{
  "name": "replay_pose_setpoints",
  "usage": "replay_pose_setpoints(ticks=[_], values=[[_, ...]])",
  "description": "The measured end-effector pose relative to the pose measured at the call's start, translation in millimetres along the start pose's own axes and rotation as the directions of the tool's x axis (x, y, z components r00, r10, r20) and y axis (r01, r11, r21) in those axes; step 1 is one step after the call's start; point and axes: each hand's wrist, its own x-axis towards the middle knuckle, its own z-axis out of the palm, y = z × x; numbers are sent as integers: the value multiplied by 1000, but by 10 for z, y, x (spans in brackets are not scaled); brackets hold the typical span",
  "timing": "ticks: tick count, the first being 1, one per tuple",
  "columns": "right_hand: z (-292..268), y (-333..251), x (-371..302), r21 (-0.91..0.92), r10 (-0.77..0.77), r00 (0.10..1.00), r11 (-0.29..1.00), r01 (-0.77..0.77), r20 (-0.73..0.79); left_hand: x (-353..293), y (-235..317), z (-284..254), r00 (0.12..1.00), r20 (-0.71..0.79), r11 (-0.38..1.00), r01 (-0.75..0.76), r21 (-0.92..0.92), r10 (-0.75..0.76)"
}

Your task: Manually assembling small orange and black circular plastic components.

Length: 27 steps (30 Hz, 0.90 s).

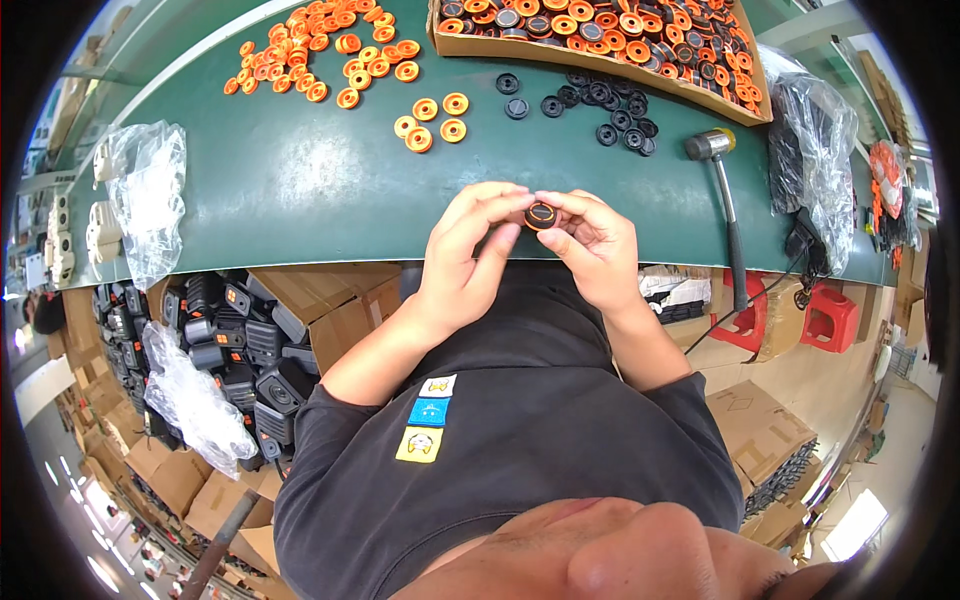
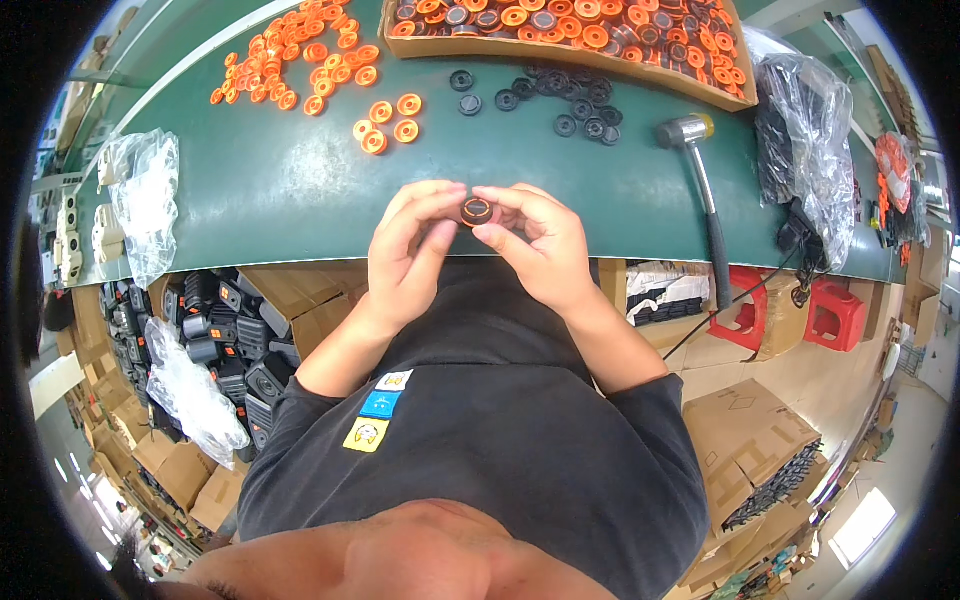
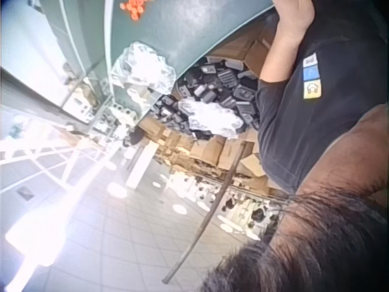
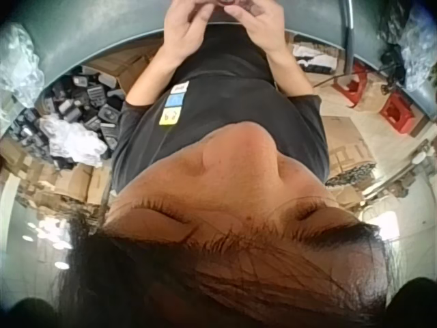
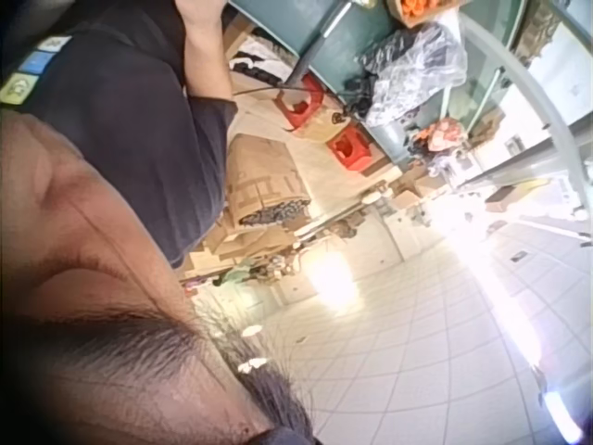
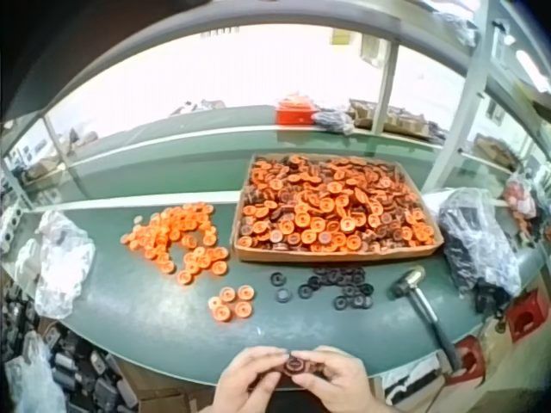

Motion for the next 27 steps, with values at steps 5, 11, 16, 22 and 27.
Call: replay_pose_setpoints(ticks=[5,11,16,22,27], values=[[21,12,17,-51,41,997,998,-38,61,-2,11,-57,995,-20,987,-96,126,100],[56,-48,181,-340,-103,989,931,134,107,73,33,-127,992,-72,978,-93,186,107],[-27,-364,477,-627,-110,967,743,235,232,191,7,-294,976,-39,877,-175,448,215],[-1041,-880,1157,-840,-414,876,542,19,-247,139,-78,-432,970,-57,807,-165,566,238],[-2265,-921,1812,-891,-408,862,442,-101,-300,232,-112,-275,967,41,819,-237,523,253]])
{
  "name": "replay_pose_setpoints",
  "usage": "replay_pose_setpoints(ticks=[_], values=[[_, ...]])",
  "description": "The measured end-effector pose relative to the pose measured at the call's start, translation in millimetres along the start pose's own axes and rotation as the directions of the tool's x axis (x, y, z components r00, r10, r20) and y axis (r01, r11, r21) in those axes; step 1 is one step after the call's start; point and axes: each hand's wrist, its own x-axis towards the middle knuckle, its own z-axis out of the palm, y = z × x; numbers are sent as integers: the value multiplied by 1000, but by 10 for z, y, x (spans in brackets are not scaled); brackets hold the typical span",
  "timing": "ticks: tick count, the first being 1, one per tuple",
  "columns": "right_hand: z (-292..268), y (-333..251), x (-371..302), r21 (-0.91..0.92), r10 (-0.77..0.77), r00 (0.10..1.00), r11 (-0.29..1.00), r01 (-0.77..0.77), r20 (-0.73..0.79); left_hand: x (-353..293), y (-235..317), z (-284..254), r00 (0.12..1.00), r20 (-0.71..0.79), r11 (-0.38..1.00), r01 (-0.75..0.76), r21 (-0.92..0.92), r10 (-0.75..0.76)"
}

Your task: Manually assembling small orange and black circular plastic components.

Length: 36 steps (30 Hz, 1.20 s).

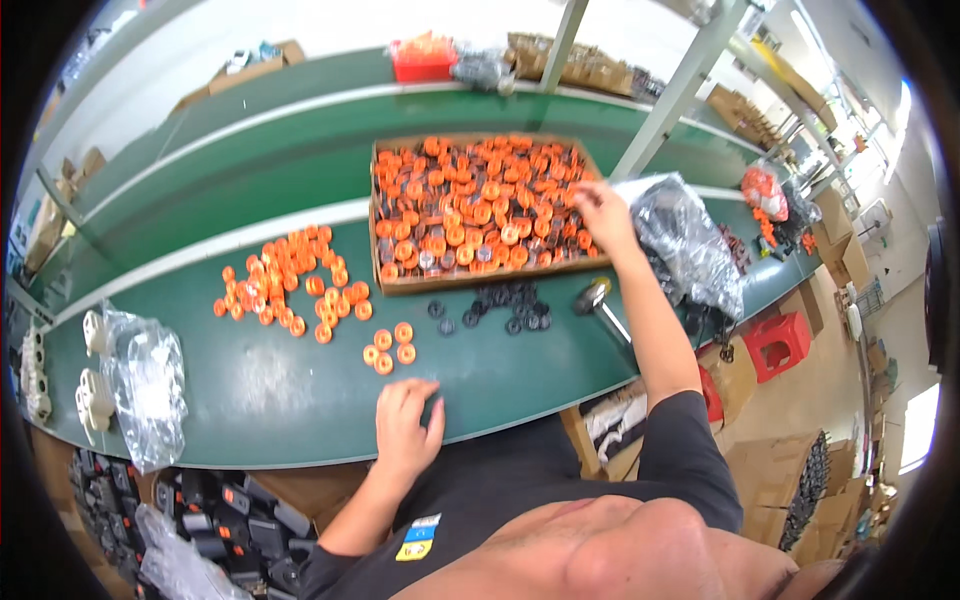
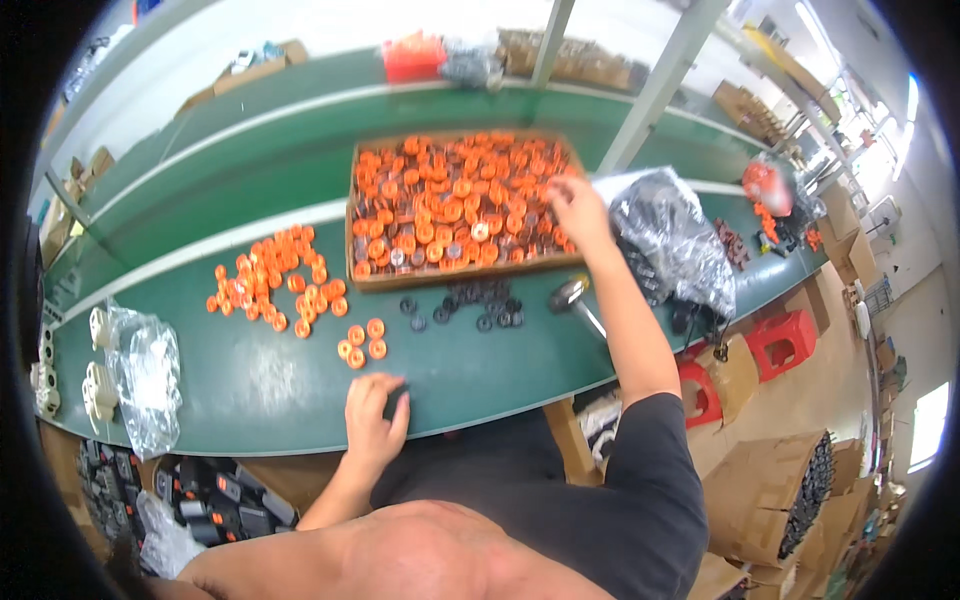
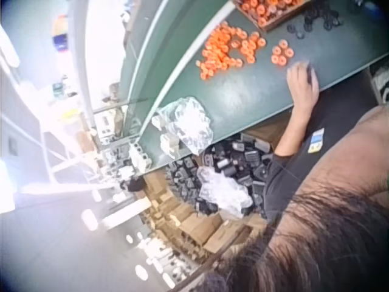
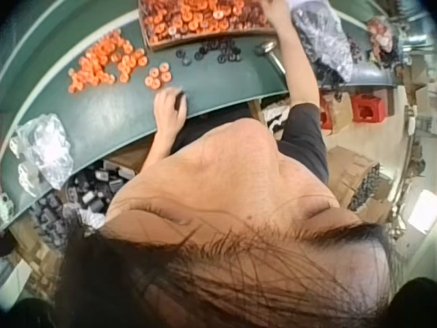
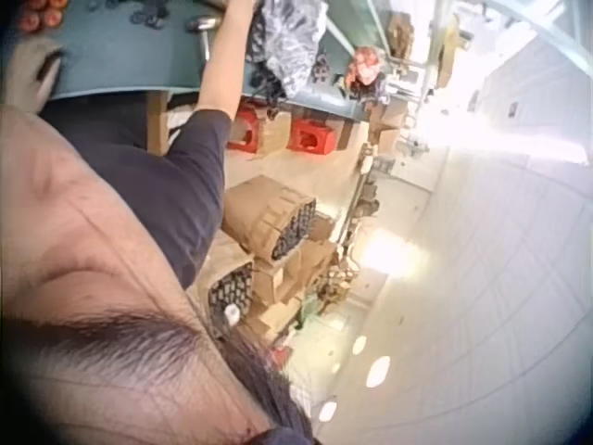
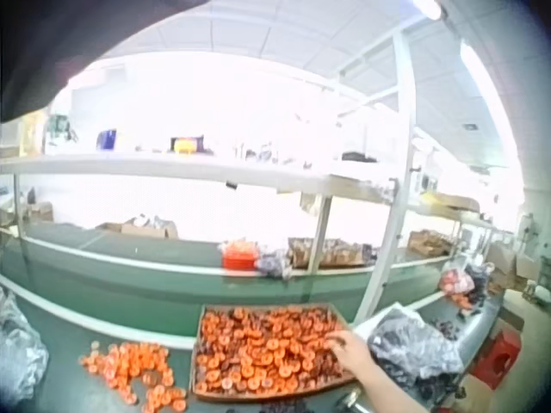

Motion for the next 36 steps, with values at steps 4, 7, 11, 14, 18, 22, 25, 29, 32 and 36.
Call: replay_pose_setpoints(ticks=[4,7,11,14,18,22,25,29,32,36], values=[[148,-439,90,-283,-323,946,906,316,26,-31,-14,-134,998,-49,998,29,52,-26],[60,-484,-267,-265,-445,891,873,409,-90,3,-13,-89,997,-73,998,38,48,-35],[176,-926,-1053,140,-350,915,935,327,198,-79,-38,-154,996,-38,997,79,10,-79],[168,-1014,-1481,16,-273,914,959,282,299,-97,-63,-127,992,73,995,104,14,-104],[281,-900,-1670,-44,-54,967,997,67,248,-120,-22,-168,996,-3,990,89,106,-89],[327,-870,-1639,-36,11,954,999,0,299,106,23,-225,996,-9,935,91,342,-93],[377,-839,-1616,-2,-32,944,999,35,329,171,-84,-138,992,-34,887,126,444,-124],[385,-845,-1684,62,-76,945,996,59,318,150,-150,-6,992,-12,897,121,426,-128],[340,-837,-1702,129,-133,956,986,102,262,141,-151,45,991,-12,889,127,439,-136],[386,-805,-1702,193,-190,954,970,147,230,173,-152,49,991,24,895,105,433,-128]])
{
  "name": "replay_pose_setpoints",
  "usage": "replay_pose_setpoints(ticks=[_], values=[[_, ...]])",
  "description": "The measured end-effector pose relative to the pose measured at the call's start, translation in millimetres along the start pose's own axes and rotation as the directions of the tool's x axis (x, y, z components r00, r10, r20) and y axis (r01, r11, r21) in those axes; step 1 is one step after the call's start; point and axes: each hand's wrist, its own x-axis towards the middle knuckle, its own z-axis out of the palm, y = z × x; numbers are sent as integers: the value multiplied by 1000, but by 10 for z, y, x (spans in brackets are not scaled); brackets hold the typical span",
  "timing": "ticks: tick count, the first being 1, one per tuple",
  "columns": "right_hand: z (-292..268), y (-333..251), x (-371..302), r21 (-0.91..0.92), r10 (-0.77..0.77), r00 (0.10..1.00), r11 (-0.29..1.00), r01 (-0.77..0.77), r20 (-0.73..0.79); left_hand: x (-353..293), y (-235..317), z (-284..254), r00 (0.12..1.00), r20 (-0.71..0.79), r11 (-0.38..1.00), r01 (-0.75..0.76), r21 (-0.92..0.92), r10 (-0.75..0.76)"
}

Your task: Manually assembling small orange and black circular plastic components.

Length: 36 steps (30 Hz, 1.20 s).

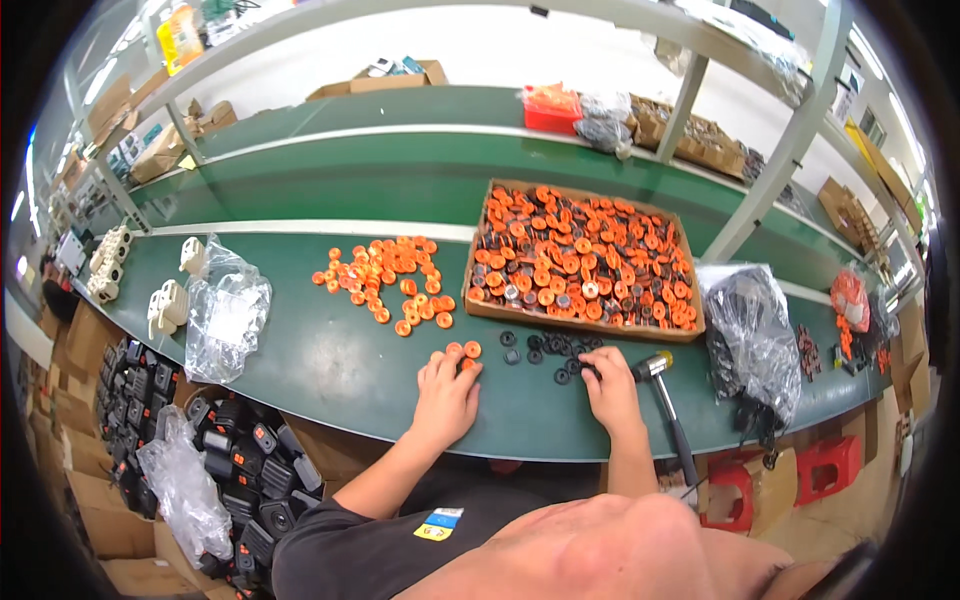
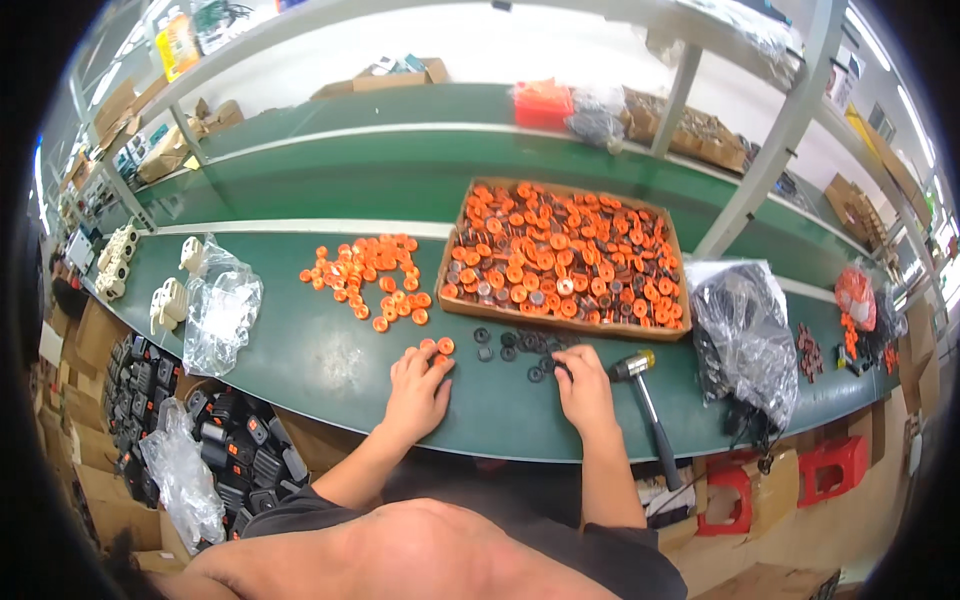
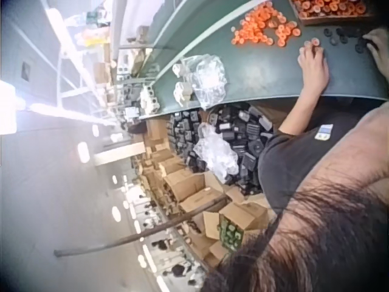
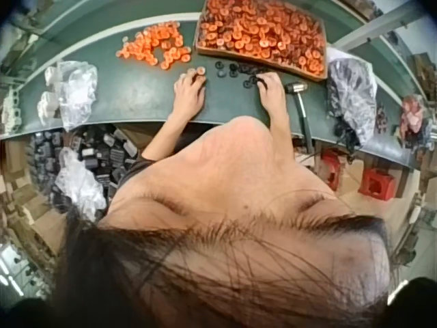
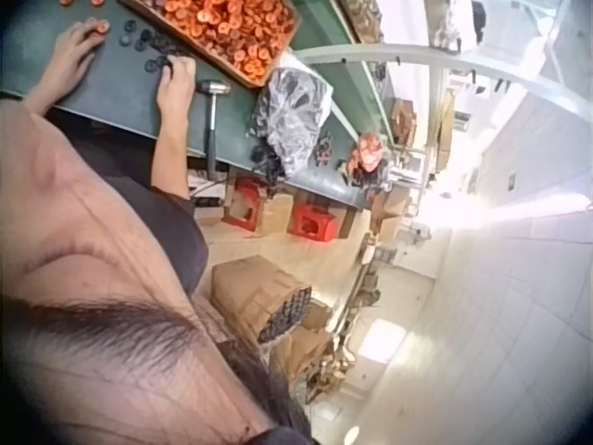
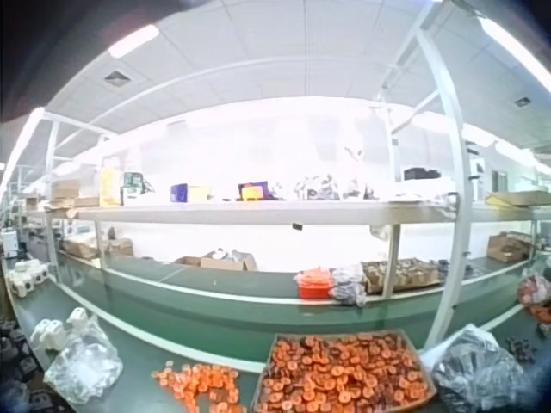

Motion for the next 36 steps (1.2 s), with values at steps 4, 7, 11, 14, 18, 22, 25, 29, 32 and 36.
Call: replay_pose_setpoints(ticks=[4,7,11,14,18,22,25,29,32,36], values=[[-88,-32,94,63,-126,988,989,132,-85,54,-34,-24,998,-52,999,-33,6,34],[-57,-61,105,202,103,994,975,-93,-38,67,-91,14,999,-38,999,-10,-33,9],[-9,-98,-103,440,134,990,888,-134,32,51,-73,5,995,-92,994,27,-105,-37],[63,-268,-314,523,91,991,843,-128,95,-71,-159,-11,990,-131,995,48,-87,-59],[104,-377,-484,545,84,987,826,-145,135,-99,-188,-42,982,-182,996,40,-79,-54],[1,-402,-454,416,-34,992,909,-21,123,-36,-112,-161,980,-184,994,57,-94,-74],[-96,-453,-487,414,55,982,901,-126,178,44,-21,-216,985,-164,992,44,-116,-63],[72,-376,-580,660,243,963,706,-257,114,-18,302,-93,979,121,686,200,-699,-162],[138,-388,-553,737,153,974,637,-225,166,-153,498,133,904,418,185,428,-885,-91],[161,-461,-583,736,109,976,642,-215,190,-233,505,268,895,428,114,442,-890,-126]])
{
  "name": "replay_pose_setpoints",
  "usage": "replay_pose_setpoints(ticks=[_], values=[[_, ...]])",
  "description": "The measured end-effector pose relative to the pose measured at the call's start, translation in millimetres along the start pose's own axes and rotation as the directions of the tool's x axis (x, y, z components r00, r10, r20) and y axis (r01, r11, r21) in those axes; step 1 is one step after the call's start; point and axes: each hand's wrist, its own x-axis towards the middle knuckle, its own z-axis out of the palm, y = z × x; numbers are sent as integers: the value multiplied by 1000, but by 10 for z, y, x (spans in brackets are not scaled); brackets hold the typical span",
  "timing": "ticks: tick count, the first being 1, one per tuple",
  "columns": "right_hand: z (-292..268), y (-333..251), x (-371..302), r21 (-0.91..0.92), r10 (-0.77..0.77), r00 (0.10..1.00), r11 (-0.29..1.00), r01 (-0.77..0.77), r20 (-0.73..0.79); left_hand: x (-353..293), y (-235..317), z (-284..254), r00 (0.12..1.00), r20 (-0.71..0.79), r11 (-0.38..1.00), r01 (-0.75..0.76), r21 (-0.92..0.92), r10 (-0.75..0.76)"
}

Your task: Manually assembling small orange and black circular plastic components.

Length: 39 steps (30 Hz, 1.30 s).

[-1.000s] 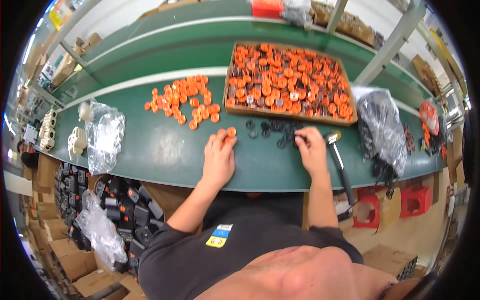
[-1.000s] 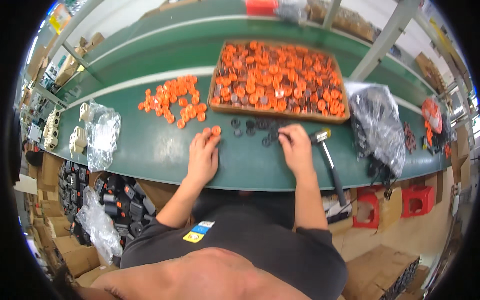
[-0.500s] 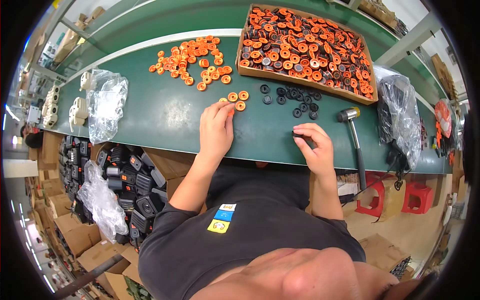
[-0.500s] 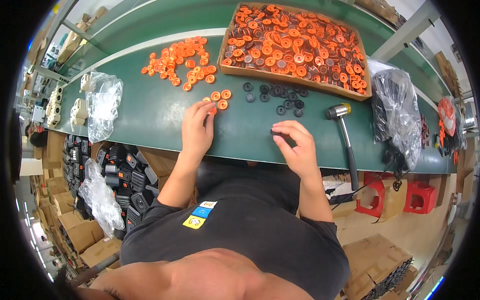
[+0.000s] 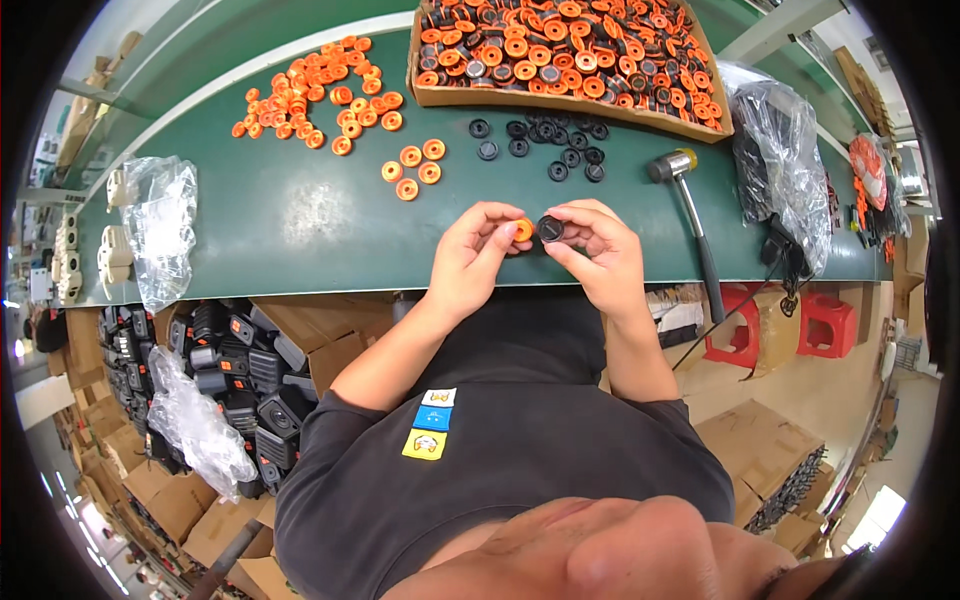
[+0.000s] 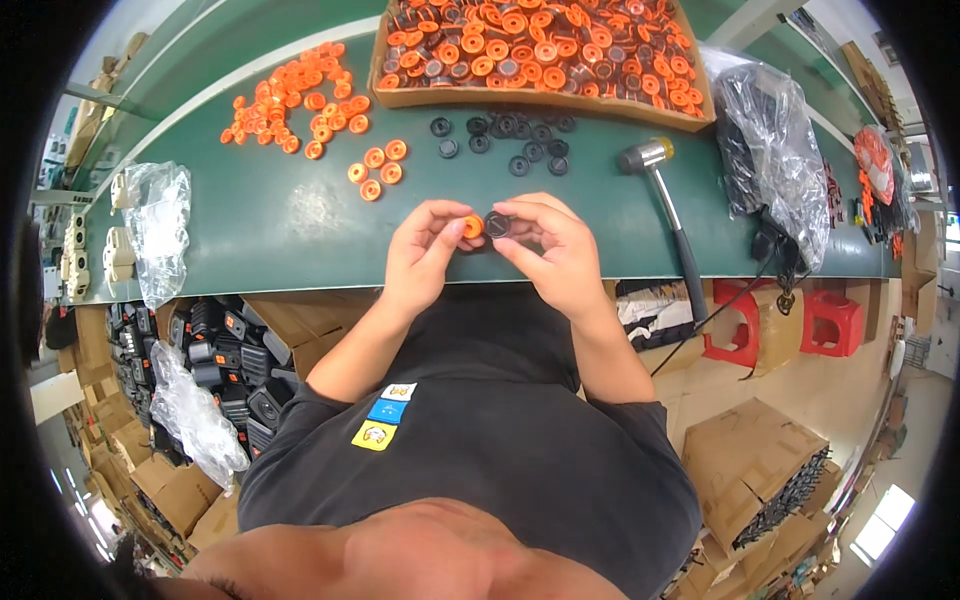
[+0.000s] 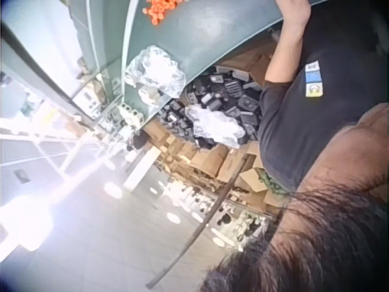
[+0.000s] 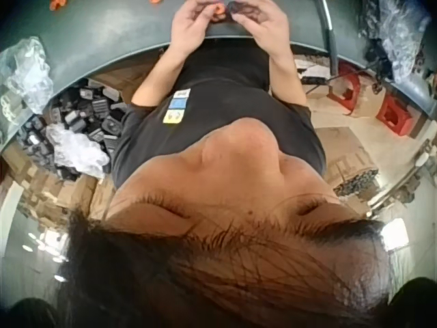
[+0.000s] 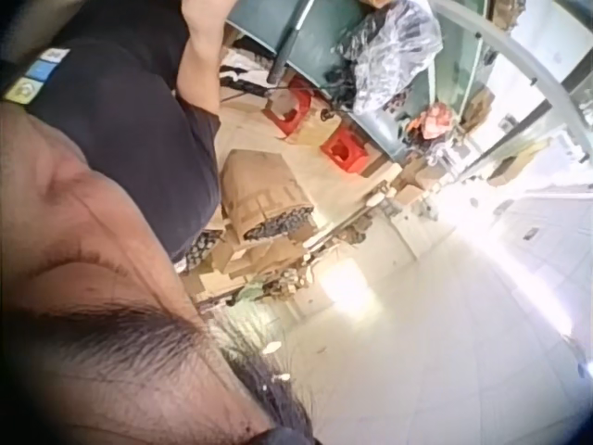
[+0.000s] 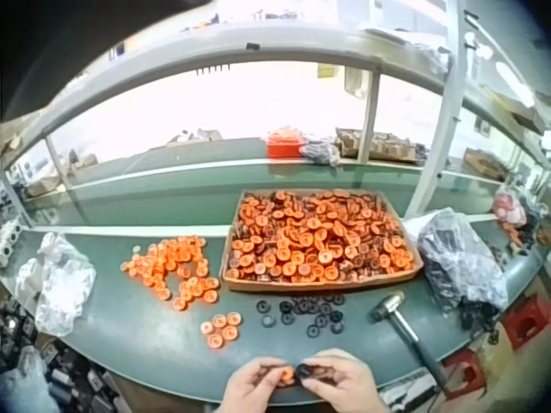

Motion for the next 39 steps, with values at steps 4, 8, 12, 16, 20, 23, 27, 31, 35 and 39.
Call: replay_pose_setpoints(ticks=[4,8,12,16,20,23,27,31,35,39], values=[[38,71,-34,-36,0,1000,999,-1,-27,-43,12,8,999,20,998,36,-60,-35],[62,85,-12,-214,-65,998,975,62,-11,-51,49,-13,997,66,1000,-27,15,26],[89,76,-2,-298,-109,994,950,97,-25,-43,71,-62,994,104,999,31,-20,-29],[106,26,15,-351,-125,991,931,104,-37,-8,74,-80,991,122,993,74,-89,-63],[109,-19,50,-463,-189,982,871,167,-1,-4,87,-89,986,133,994,104,-31,-99],[116,-46,80,-503,-217,976,840,203,33,-13,81,-79,991,112,995,83,-63,-75],[136,-29,81,-528,-235,970,818,231,59,-5,65,-78,991,121,996,63,-56,-56],[141,-60,89,-579,-261,961,772,264,91,-9,39,-80,993,99,994,77,-81,-69],[103,-67,84,-647,-279,941,685,335,192,-12,47,-66,995,90,998,53,-40,-49],[117,-83,90,-669,-283,942,666,329,182,8,29,-79,993,95,995,74,-64,-67]])
